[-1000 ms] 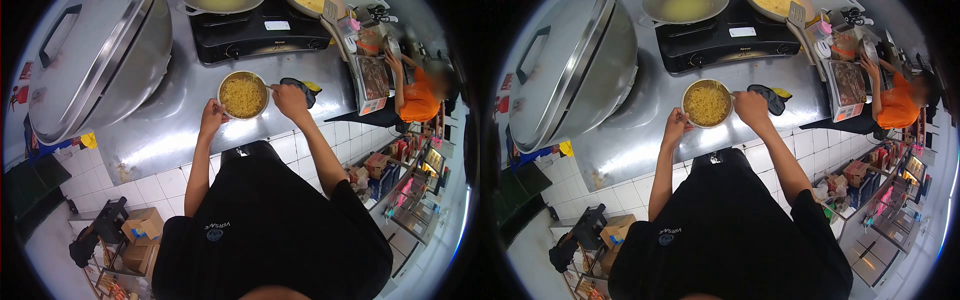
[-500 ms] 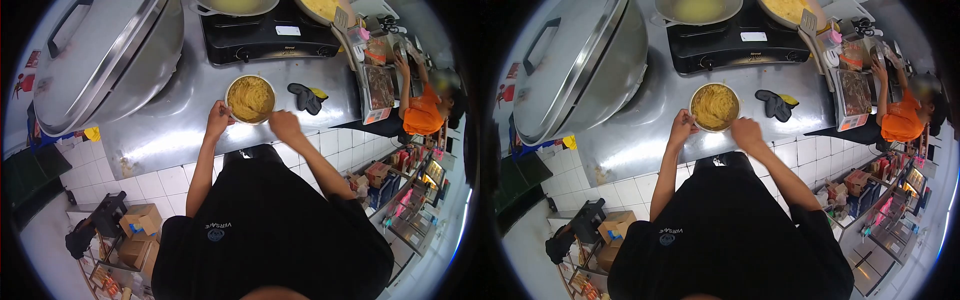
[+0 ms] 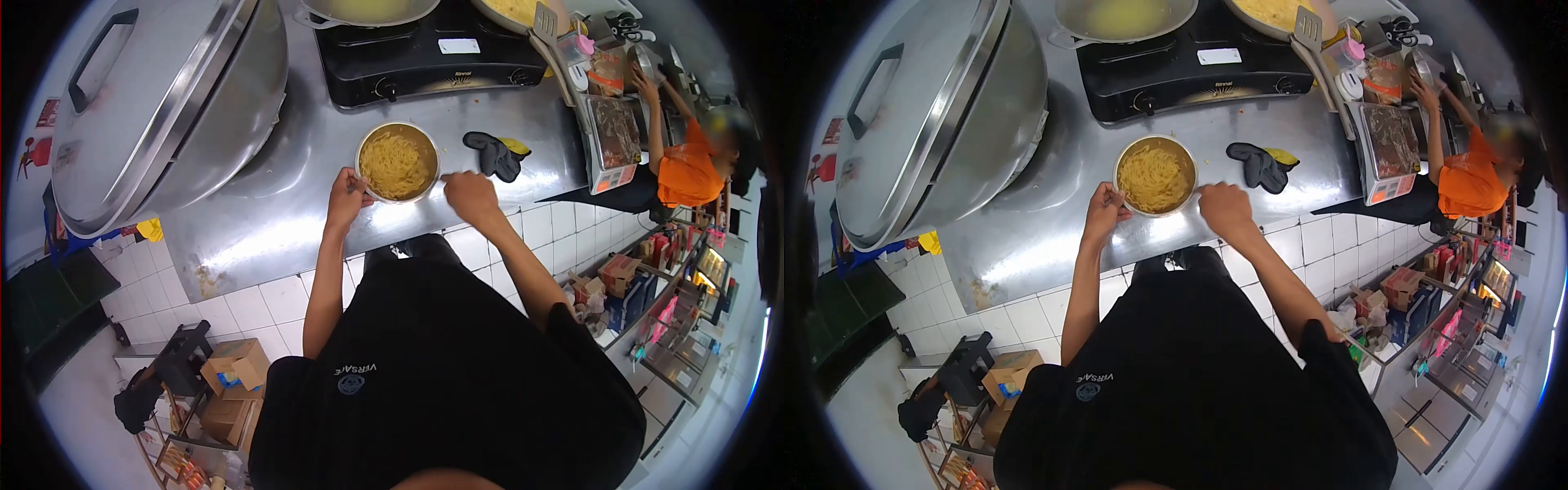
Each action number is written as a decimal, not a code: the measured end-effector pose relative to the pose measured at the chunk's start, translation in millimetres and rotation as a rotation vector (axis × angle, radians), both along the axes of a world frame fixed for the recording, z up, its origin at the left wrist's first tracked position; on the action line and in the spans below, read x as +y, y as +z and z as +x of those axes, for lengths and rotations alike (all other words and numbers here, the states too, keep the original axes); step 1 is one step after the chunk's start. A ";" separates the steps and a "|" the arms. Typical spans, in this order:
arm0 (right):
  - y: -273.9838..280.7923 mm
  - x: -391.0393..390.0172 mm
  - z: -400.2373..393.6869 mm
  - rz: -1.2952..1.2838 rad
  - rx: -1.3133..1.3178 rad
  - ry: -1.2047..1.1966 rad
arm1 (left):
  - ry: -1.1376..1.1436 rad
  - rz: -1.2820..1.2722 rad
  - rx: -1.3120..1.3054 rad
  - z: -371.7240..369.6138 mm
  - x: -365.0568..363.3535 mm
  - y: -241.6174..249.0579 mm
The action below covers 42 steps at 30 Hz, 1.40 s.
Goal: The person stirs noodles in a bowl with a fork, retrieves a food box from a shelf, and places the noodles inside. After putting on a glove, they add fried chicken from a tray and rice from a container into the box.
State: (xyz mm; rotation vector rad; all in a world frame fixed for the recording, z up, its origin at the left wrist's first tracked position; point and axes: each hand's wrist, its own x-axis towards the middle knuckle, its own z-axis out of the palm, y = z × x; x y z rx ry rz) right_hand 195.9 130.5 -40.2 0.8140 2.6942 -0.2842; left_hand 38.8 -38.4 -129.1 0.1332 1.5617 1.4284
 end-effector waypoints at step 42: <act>-2.8 7.5 -36.3 -0.048 -0.019 0.025 | 0.045 0.020 -0.058 7.1 -9.3 0.0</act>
